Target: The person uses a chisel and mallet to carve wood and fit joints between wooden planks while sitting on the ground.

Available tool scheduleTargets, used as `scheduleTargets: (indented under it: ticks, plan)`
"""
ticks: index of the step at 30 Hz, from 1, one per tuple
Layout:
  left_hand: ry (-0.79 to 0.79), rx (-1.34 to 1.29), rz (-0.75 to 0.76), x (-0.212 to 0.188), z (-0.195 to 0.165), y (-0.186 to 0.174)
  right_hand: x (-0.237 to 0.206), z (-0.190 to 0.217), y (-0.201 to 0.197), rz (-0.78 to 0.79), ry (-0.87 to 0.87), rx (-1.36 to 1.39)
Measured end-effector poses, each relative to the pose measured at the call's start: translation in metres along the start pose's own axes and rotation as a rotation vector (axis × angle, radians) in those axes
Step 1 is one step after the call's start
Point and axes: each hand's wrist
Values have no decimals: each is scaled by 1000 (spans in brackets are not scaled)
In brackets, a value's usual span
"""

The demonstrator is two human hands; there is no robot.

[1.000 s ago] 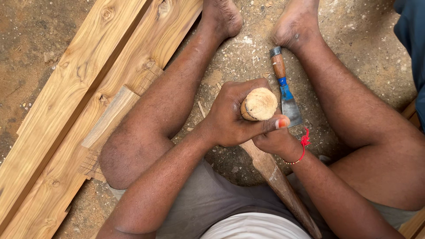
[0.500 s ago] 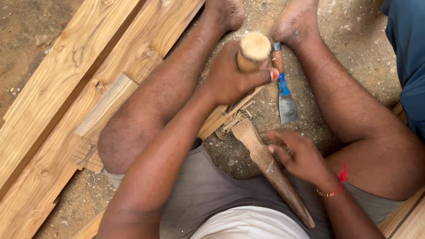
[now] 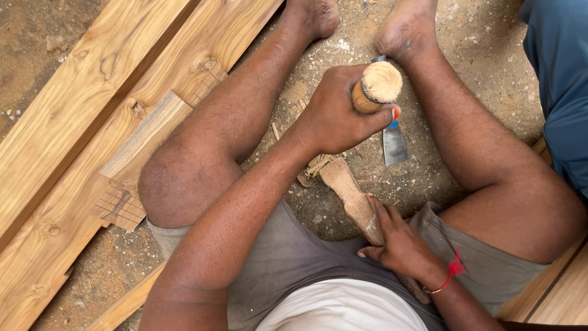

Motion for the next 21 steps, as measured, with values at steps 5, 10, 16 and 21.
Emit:
scheduleTargets:
  ticks: [5, 10, 16, 21]
  plan:
    - [59, 33, 34, -1, -3, 8, -19, -11, -9, -4, 108, 990]
    - [50, -9, 13, -4, -10, 5, -56, -9, -74, -427, -306, 1199]
    - [4, 19, 41, -4, -17, 5, -69, 17, -167, -400, -663, 903]
    - [-64, -29, 53, -17, -17, 7, -62, 6, -194, -345, -101, -107]
Point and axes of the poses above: each hand's wrist, its own x-axis towards the middle knuckle, its own y-axis out of the palm, z = x × y, and after that the axes turned 13 degrees about z, right-handed
